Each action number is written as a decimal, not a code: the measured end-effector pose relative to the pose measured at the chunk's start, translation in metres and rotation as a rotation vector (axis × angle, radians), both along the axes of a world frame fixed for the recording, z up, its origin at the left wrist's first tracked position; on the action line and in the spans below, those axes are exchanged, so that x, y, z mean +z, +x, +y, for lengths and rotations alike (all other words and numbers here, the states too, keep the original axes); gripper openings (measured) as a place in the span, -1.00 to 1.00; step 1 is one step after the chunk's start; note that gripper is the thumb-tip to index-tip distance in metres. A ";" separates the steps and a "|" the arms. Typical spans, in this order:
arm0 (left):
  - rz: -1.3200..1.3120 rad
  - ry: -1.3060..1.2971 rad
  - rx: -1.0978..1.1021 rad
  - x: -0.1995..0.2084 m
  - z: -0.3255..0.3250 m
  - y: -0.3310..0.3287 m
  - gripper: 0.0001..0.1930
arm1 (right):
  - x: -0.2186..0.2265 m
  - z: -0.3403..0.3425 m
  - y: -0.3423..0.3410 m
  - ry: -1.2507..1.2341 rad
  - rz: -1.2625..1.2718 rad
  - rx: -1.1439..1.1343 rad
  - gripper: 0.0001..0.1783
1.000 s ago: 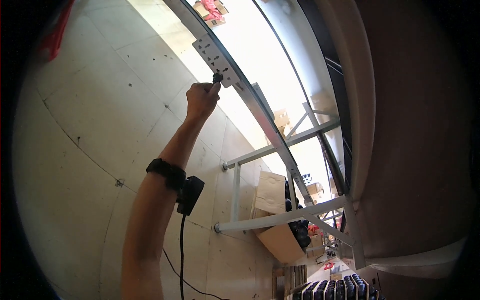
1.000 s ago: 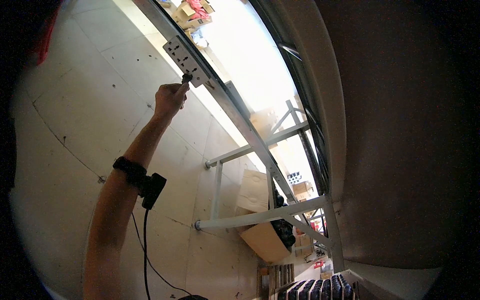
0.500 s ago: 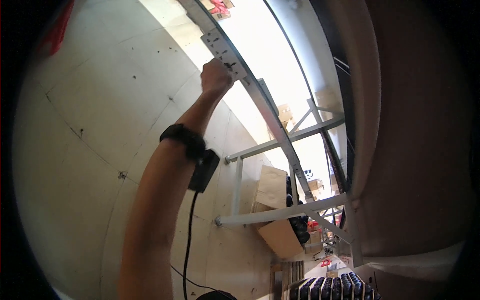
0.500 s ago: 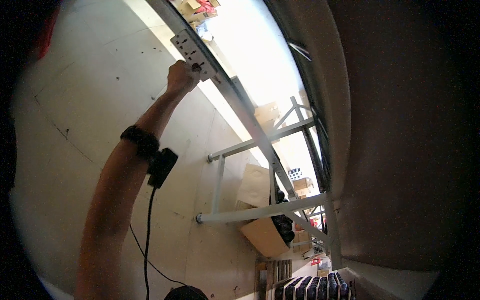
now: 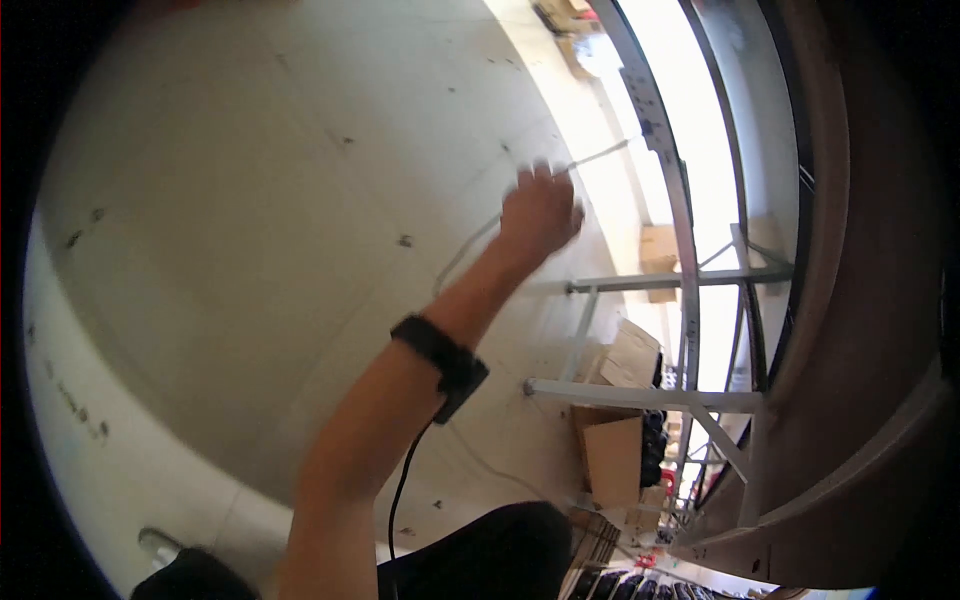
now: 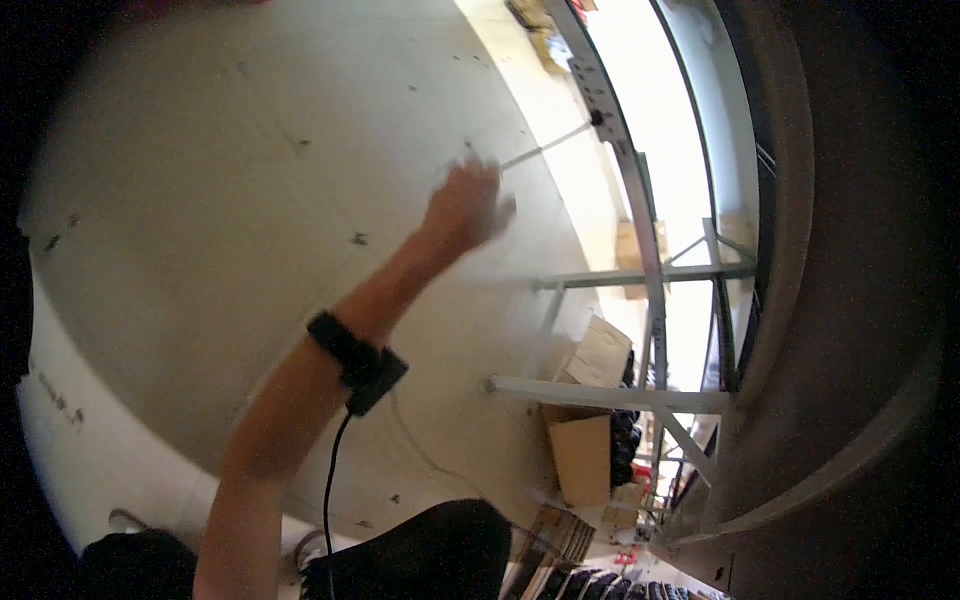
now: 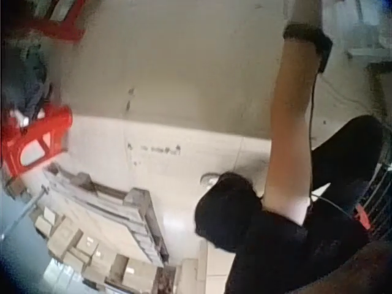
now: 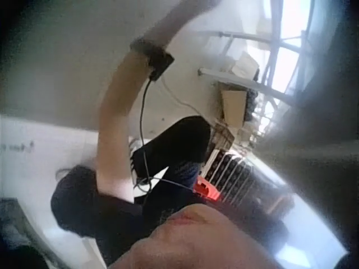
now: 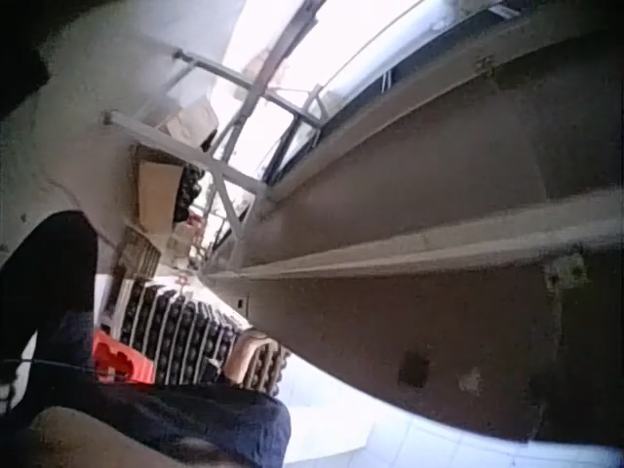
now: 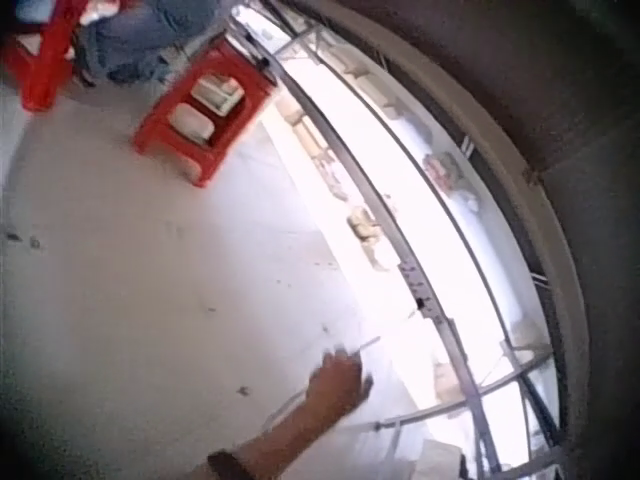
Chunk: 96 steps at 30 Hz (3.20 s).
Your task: Use a glue gun to apply adhesive and manage wires inside plastic product shells.
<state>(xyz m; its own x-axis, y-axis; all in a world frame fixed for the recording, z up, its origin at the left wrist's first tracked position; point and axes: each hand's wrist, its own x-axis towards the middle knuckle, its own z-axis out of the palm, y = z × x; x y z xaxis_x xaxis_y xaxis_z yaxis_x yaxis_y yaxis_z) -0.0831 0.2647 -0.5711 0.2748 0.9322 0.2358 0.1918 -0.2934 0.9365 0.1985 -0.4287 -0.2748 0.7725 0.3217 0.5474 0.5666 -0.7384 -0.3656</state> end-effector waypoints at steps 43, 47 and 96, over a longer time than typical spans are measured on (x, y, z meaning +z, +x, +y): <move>0.753 -0.086 -0.360 0.557 0.122 -0.141 -0.78 | 0.212 0.241 -0.248 -0.025 0.561 -0.125 -0.27; 1.145 0.534 -0.115 0.546 0.198 -0.113 -0.60 | 0.225 0.246 -0.234 0.007 0.654 -0.238 -0.17; 0.681 -0.168 -0.465 0.592 -0.184 -0.121 -0.82 | 0.289 0.271 -0.204 0.429 1.490 0.308 -0.64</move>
<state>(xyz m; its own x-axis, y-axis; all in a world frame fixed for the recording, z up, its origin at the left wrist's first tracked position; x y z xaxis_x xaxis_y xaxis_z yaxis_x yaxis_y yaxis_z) -0.2040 0.0805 0.0209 0.6714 0.6968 -0.2526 0.6251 -0.3494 0.6979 -0.0059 -0.1579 0.0146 0.6153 0.5883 -0.5248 -0.3747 -0.3675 -0.8512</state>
